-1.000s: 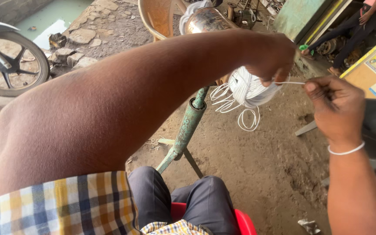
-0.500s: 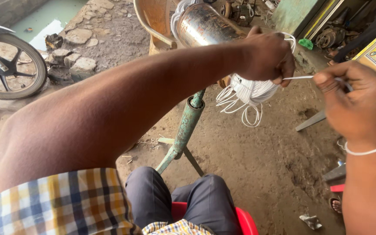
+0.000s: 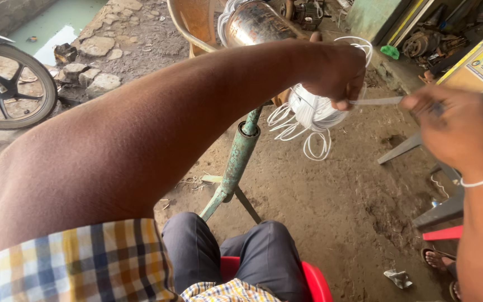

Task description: The person sits on a chair and winds white electrical cable into a coil around a horizontal drum, pulling loops off the drum and gathering them by hand. They use pliers to cut and trim the cable end and twist a small wire tie around the finished coil.

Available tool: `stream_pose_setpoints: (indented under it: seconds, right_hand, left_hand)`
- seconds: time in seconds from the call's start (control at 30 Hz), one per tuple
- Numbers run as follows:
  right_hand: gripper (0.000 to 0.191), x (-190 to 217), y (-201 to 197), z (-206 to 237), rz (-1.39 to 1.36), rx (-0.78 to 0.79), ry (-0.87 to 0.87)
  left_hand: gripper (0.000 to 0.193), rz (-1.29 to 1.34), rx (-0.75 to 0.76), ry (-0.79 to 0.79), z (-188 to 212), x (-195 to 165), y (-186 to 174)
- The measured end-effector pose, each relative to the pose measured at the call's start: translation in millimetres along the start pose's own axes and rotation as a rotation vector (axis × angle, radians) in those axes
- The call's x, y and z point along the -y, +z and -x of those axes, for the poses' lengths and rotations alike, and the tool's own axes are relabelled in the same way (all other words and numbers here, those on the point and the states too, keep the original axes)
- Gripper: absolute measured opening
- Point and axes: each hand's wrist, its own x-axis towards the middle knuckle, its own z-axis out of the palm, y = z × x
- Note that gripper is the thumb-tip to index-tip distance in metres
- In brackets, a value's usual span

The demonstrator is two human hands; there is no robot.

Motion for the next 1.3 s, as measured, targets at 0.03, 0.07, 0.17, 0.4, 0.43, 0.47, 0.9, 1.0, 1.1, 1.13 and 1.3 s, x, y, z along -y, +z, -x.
stream_pose_setpoints:
  seconds: [0.03,0.07,0.17,0.4,0.43,0.47,0.9,1.0,1.1,1.13,1.3]
  right_hand:
    - [0.02,7.2,-7.2,3.5,0.035,-0.06,-0.056]
    - [0.019,16.6,-10.7,14.2,0.068,-0.12,-0.112]
    - [0.005,42.6,5.2,46.8,-0.099,-0.135,-0.436]
    - [0.01,-44.8,11.1,1.9,0.058,-0.069,-0.203]
    - [0.009,-55.3,10.6,-5.1,0.097,-0.118,-0.277]
    - [0.011,-62.6,10.6,-10.0,0.131,-0.163,-0.347]
    - [0.033,-23.3,3.3,-18.5,-0.111,0.03,-0.508]
    - [0.025,22.4,-12.9,0.1,0.166,-0.245,-0.55]
    - [0.042,71.1,0.3,-0.5,-0.194,-0.059,-0.489]
    - [0.048,83.3,9.0,-3.7,-0.203,-0.085,-0.551]
    - [0.027,88.2,39.2,-7.8,-0.171,0.008,-0.465]
  left_hand:
    - [0.012,-0.065,0.008,0.014,-1.2,-0.7,-1.4]
    - [0.014,-0.132,0.017,0.026,-1.8,-0.7,-2.4]
    - [0.014,-0.248,0.037,0.054,0.4,0.6,-1.7]
    - [0.012,-0.213,0.068,0.028,-2.2,0.6,-7.4]
    - [0.011,-0.18,0.067,0.051,-4.2,1.9,-9.8]
    - [0.011,-0.145,0.072,0.073,-5.2,4.1,-11.5]
    - [0.013,-1.321,0.086,0.548,-36.2,30.2,-47.4]
    - [0.018,-0.87,-0.139,0.456,-52.7,49.5,-50.1]
    - [0.028,-0.408,-0.338,0.343,-57.2,60.9,-52.9]
    - [0.024,-0.242,-0.318,0.292,-54.1,63.2,-55.8]
    - [0.02,0.175,-0.193,-0.265,-26.3,57.9,-77.2]
